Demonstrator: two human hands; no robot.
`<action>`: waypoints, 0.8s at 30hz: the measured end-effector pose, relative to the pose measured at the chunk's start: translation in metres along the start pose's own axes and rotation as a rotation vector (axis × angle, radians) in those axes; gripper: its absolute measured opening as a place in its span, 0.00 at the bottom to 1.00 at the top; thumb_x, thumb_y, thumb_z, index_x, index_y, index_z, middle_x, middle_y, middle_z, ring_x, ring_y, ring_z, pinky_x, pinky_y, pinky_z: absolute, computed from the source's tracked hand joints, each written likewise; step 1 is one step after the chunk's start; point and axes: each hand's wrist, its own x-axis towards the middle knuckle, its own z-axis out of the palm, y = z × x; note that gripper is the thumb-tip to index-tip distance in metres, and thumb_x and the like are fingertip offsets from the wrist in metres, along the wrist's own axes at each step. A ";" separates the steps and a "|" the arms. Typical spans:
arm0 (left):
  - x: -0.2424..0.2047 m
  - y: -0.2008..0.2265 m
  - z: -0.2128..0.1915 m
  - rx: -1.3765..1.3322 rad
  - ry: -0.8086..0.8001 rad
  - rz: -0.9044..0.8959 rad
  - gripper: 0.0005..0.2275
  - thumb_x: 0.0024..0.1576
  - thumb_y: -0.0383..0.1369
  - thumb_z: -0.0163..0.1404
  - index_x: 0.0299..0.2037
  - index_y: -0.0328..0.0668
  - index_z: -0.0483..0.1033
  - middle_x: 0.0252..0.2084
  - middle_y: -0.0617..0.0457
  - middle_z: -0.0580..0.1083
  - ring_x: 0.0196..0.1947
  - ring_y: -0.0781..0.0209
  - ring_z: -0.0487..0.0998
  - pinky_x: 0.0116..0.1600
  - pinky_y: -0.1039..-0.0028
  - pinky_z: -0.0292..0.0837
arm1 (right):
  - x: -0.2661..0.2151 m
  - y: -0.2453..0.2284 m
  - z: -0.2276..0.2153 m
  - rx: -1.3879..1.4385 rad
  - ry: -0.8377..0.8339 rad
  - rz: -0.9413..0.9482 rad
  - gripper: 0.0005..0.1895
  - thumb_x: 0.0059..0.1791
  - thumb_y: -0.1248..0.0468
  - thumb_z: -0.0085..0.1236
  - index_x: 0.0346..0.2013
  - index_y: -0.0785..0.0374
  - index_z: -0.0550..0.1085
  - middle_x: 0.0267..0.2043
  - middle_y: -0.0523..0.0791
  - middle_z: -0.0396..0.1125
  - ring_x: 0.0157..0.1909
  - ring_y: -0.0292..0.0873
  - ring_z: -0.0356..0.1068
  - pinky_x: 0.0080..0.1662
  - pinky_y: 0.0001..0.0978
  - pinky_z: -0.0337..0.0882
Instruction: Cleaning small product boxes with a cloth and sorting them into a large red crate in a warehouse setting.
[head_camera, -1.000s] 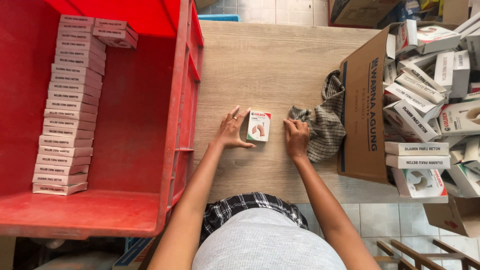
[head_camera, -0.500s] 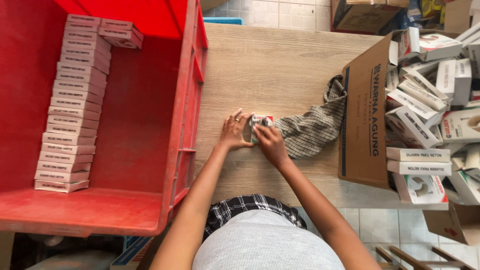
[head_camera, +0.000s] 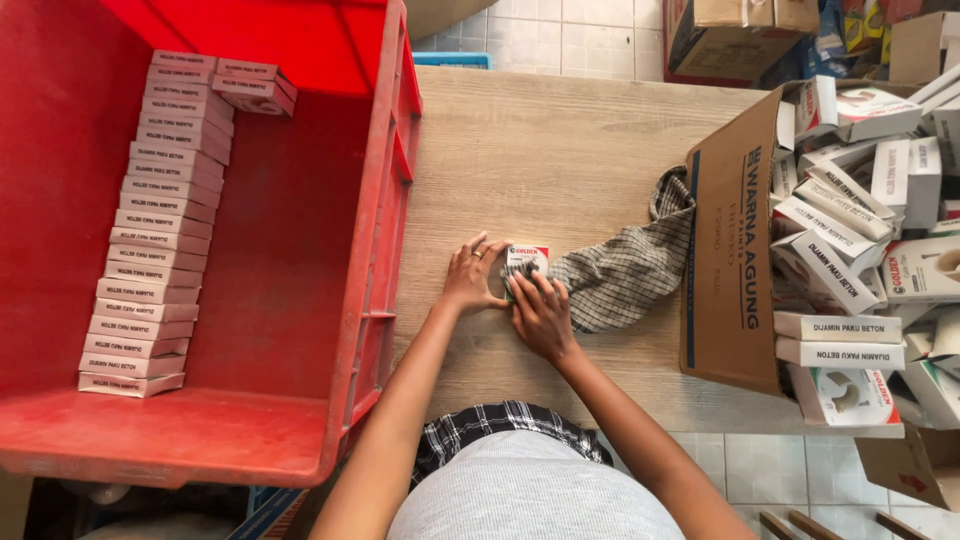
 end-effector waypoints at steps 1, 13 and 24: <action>-0.002 0.001 -0.002 0.001 0.003 0.002 0.49 0.22 0.49 0.62 0.62 0.67 0.55 0.58 0.63 0.62 0.66 0.56 0.51 0.65 0.58 0.49 | 0.000 0.002 -0.001 -0.002 0.003 -0.002 0.23 0.44 0.57 0.42 0.53 0.55 0.68 0.55 0.42 0.62 0.58 0.44 0.57 0.57 0.42 0.51; 0.002 0.002 -0.003 0.035 -0.048 -0.013 0.48 0.24 0.46 0.63 0.62 0.66 0.54 0.59 0.62 0.62 0.66 0.55 0.51 0.64 0.57 0.49 | -0.003 0.016 0.009 0.246 -0.001 -0.136 0.20 0.44 0.57 0.46 0.47 0.64 0.71 0.46 0.50 0.65 0.48 0.51 0.66 0.53 0.46 0.60; 0.001 0.005 -0.002 0.037 -0.040 -0.032 0.49 0.23 0.49 0.63 0.62 0.65 0.54 0.59 0.62 0.61 0.66 0.57 0.49 0.64 0.57 0.49 | -0.006 0.014 0.009 0.165 -0.036 -0.069 0.24 0.44 0.56 0.43 0.53 0.59 0.67 0.54 0.44 0.62 0.57 0.41 0.61 0.58 0.42 0.52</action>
